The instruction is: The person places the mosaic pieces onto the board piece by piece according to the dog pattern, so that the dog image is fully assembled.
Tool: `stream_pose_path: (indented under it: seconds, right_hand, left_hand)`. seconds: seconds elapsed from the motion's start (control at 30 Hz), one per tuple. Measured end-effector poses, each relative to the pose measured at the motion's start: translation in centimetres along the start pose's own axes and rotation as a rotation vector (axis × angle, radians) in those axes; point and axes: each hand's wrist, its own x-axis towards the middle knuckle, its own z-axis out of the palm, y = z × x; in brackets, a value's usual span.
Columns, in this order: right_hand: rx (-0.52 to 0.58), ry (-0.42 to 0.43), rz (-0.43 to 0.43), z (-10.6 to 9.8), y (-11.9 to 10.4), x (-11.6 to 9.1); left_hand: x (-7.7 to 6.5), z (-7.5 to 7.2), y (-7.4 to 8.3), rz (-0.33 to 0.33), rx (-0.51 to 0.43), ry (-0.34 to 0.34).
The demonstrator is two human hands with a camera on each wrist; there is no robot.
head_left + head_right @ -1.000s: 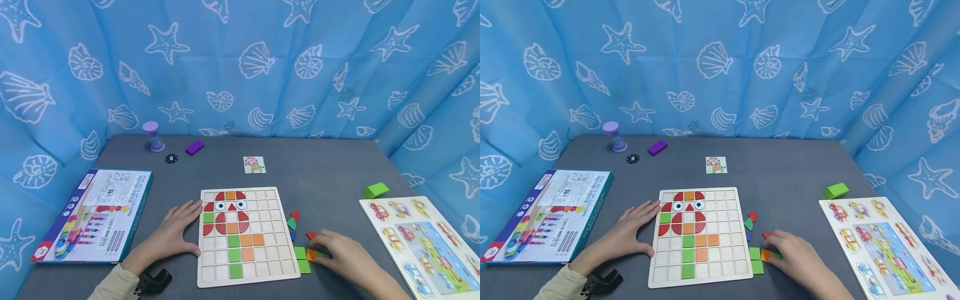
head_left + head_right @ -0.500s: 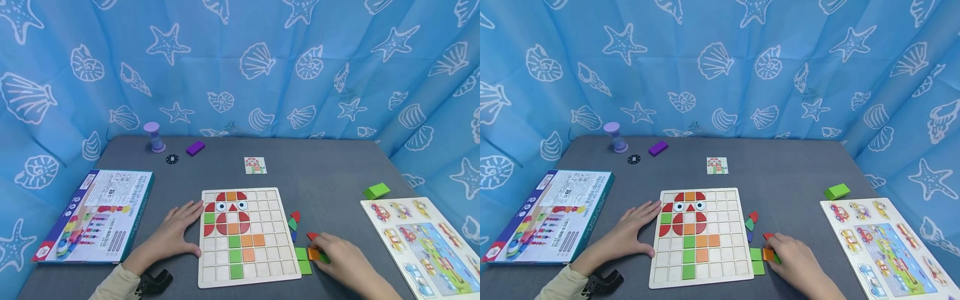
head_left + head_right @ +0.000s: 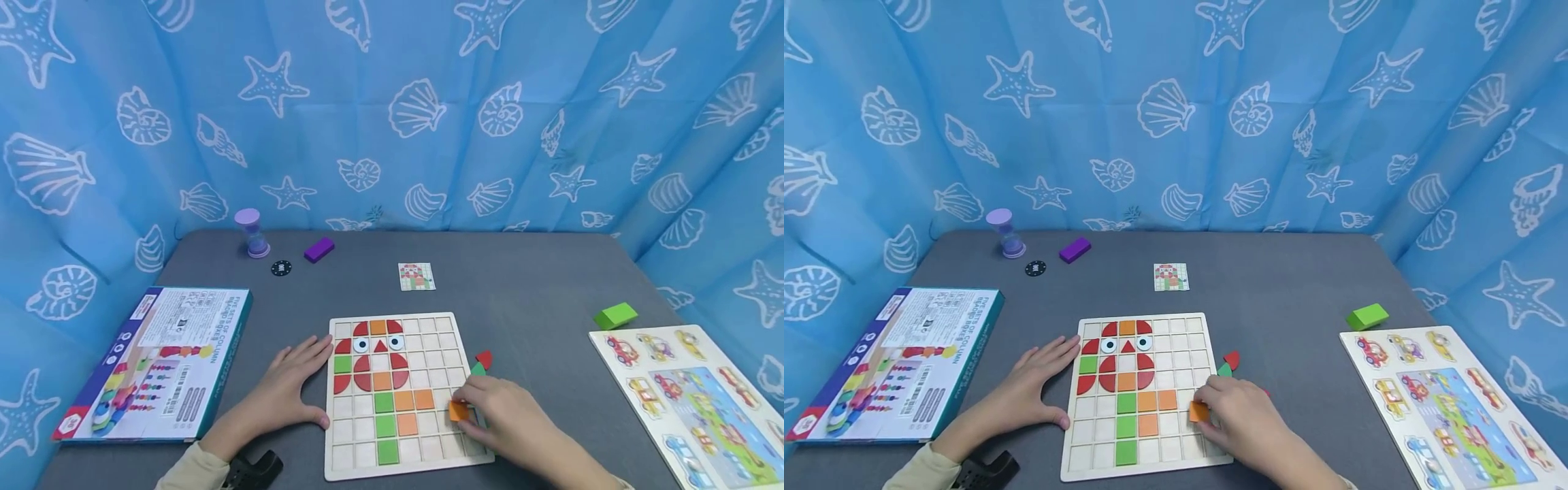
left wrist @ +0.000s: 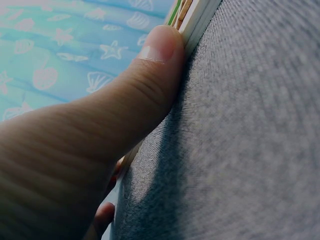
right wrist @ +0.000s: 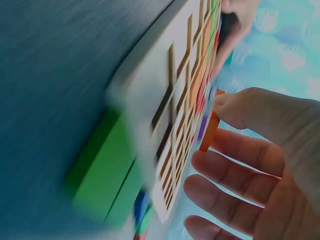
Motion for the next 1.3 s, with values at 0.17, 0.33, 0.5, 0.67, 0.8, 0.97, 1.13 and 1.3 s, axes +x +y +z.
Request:
stream_pose_path:
  seconds: [0.17,0.33,0.5,0.67,0.8,0.97,1.13,1.3]
  right_hand:
    - [0.02,-0.006,-0.093,0.8,-1.4,1.4]
    - [-0.024,-0.019,-0.116,1.3,-2.0,2.0]
    - [-0.025,-0.052,-0.107,1.5,-2.3,2.2]
    - [-0.028,-0.07,-0.103,1.7,-2.5,2.4]
    - [-0.027,-0.085,-0.105,1.7,-2.6,2.2]
    - [0.003,-0.061,-0.069,1.3,-2.0,1.5]
    - [-0.047,0.017,0.007,0.0,0.0,0.5]
    - [-0.093,0.054,0.142,-1.5,1.9,-0.8]
  left_hand:
    - [0.1,-0.1,0.1,0.003,0.013,0.0]
    - [0.3,-0.2,0.2,0.016,-0.003,0.002]
    - [0.3,-0.2,0.2,0.016,0.002,0.002]
    - [0.3,-0.2,0.1,0.013,0.01,-0.001]
    - [0.1,-0.1,0.0,0.004,0.009,-0.012]
    - [0.0,0.1,-0.1,-0.005,0.008,-0.018]
    - [0.0,0.1,-0.1,-0.01,0.011,-0.01]
    - [-0.1,0.2,-0.2,-0.012,0.014,-0.007]
